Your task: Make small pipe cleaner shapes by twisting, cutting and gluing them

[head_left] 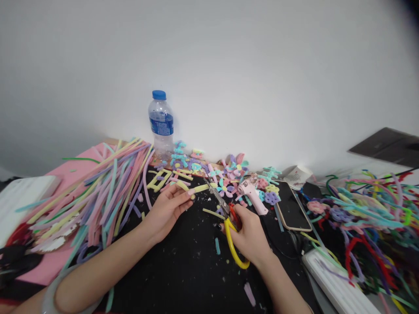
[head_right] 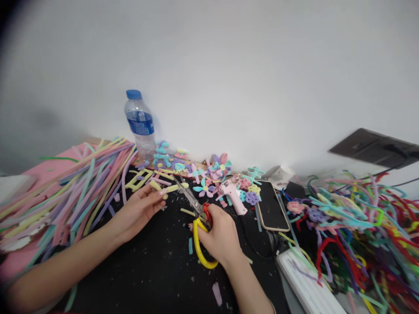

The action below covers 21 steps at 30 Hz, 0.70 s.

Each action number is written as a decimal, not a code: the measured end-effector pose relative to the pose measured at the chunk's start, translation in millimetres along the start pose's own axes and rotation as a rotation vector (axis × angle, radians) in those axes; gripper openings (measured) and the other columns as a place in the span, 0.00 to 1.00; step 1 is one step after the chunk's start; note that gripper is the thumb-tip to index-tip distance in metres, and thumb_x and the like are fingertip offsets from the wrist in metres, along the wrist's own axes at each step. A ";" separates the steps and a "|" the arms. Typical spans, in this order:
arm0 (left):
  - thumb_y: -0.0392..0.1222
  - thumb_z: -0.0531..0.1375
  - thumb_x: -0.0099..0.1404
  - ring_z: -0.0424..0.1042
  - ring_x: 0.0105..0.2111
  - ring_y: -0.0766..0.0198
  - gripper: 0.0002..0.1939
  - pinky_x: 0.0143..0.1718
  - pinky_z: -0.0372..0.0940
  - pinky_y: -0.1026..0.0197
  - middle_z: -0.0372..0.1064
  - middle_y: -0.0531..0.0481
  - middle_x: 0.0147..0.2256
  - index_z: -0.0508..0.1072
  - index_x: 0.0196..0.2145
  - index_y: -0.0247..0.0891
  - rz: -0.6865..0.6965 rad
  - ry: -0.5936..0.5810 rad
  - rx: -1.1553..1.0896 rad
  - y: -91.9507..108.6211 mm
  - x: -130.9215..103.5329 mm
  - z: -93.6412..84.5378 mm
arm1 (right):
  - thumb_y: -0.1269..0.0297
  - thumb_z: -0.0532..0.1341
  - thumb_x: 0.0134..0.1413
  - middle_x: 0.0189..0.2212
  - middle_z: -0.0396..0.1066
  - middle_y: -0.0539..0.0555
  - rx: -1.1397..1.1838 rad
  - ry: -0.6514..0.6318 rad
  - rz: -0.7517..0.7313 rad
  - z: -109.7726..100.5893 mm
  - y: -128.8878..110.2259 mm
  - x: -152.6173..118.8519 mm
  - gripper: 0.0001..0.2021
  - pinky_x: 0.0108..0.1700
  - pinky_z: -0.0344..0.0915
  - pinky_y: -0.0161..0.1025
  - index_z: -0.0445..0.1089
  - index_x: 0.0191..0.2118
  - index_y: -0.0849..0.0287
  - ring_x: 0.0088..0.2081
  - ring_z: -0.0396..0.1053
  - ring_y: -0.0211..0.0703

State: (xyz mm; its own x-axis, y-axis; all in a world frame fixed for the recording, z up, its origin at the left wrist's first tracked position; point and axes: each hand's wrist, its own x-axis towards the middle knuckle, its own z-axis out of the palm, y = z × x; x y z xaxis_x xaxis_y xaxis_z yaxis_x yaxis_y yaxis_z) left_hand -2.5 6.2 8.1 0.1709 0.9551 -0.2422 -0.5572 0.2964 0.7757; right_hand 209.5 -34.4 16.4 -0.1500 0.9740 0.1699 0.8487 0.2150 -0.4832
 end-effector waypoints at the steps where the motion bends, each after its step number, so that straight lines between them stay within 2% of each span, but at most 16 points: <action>1: 0.36 0.67 0.53 0.67 0.28 0.73 0.08 0.34 0.67 0.70 0.63 0.58 0.27 0.69 0.29 0.38 0.002 -0.004 0.004 0.1 0.0 0.1 | 0.61 0.62 0.45 0.20 0.55 0.44 0.001 -0.002 -0.004 0.1 0.4 -0.1 0.17 0.25 0.49 0.33 0.49 0.22 0.55 0.23 0.55 0.36; 8: 0.36 0.67 0.53 0.67 0.28 0.73 0.09 0.34 0.66 0.70 0.63 0.57 0.28 0.70 0.30 0.38 0.000 -0.005 0.013 0.1 0.2 -0.5 | 0.62 0.59 0.49 0.18 0.55 0.45 0.022 0.007 -0.021 1.7 1.1 -1.7 0.16 0.23 0.50 0.32 0.50 0.21 0.55 0.21 0.55 0.35; 13: 0.38 0.67 0.52 0.67 0.29 0.72 0.10 0.36 0.67 0.67 0.63 0.57 0.28 0.69 0.29 0.38 0.018 0.001 0.074 2.1 -0.6 0.9 | 0.59 0.59 0.50 0.17 0.55 0.45 0.006 0.100 -0.001 -0.2 4.0 0.9 0.16 0.21 0.49 0.32 0.51 0.20 0.56 0.20 0.55 0.35; 17: 0.39 0.66 0.53 0.68 0.28 0.69 0.10 0.33 0.66 0.66 0.66 0.56 0.27 0.67 0.30 0.37 0.090 -0.051 0.321 5.3 1.3 -1.4 | 0.56 0.61 0.47 0.16 0.58 0.45 -0.109 0.226 0.082 -5.7 14.6 6.2 0.14 0.22 0.51 0.32 0.57 0.21 0.56 0.19 0.57 0.37; 21: 0.37 0.66 0.50 0.71 0.27 0.63 0.11 0.31 0.65 0.63 0.70 0.53 0.25 0.68 0.31 0.38 0.143 -0.140 0.595 9.5 4.6 -7.5 | 0.54 0.60 0.47 0.16 0.62 0.47 -0.172 0.289 0.178 -10.7 26.5 9.2 0.12 0.21 0.51 0.33 0.64 0.24 0.56 0.18 0.59 0.38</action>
State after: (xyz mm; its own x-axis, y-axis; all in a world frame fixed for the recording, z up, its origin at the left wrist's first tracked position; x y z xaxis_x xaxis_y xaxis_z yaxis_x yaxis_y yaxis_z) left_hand -13.2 13.3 9.9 0.2553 0.9647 -0.0642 -0.0420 0.0775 0.9961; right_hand 236.1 -20.6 14.3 0.1356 0.9294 0.3431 0.9252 0.0052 -0.3795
